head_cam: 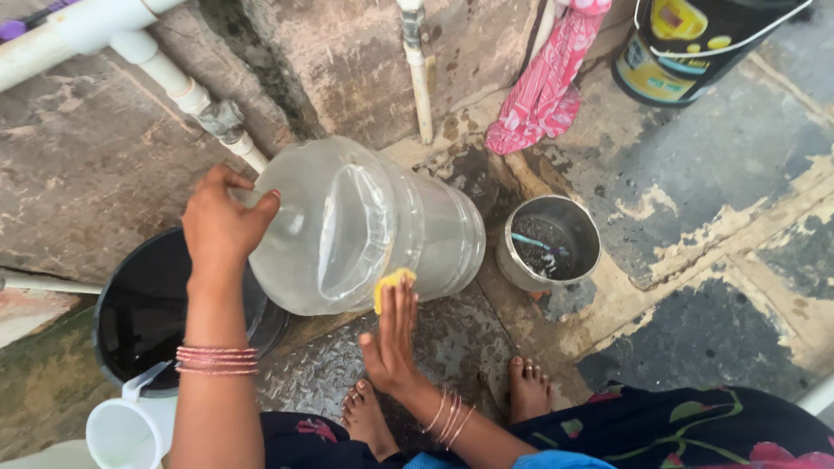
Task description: The person scrubs the outside and inside of a large plastic water container with a yellow sponge and soapy water, then rinses it thoroughly by filling it from a tap and shaking the water inside.
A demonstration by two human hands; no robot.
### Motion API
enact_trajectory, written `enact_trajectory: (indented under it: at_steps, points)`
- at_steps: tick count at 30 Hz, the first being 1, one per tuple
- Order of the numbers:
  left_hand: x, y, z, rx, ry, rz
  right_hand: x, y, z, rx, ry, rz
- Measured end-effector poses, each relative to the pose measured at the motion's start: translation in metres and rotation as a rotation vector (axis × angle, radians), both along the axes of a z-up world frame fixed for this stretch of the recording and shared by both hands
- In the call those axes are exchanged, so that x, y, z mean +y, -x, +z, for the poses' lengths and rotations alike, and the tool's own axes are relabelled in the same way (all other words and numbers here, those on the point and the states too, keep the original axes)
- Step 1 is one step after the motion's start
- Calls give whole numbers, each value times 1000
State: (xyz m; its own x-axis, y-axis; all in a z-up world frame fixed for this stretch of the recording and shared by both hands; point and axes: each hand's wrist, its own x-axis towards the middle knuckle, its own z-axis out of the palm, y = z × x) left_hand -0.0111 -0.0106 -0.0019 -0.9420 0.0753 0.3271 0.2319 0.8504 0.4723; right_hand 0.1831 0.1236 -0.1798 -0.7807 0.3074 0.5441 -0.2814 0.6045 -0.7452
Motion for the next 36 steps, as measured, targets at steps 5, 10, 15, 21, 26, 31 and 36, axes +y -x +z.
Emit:
enact_trajectory:
  at_steps: [5, 10, 15, 21, 26, 31, 36]
  points:
    - [-4, -6, 1, -14, -6, -5, 27, 32, 19, -7, 198, -3]
    - [-29, 1, -13, 148, 36, -97, 39, 40, -40, -53, 36, -143]
    - [-57, 8, -22, -36, -229, -192, 113, 53, -132, -362, 94, -420]
    - [-65, 18, -26, -220, -287, -90, 71, 59, -84, -163, 315, -303]
    - [-78, 19, -28, -215, -288, -127, 41, 50, -36, 105, 70, -46]
    - [-91, 20, -36, -243, -348, -151, 120, 71, -114, -433, 184, -480]
    - [-93, 25, -39, -251, -374, -149, 171, 87, -210, -404, 1115, -353]
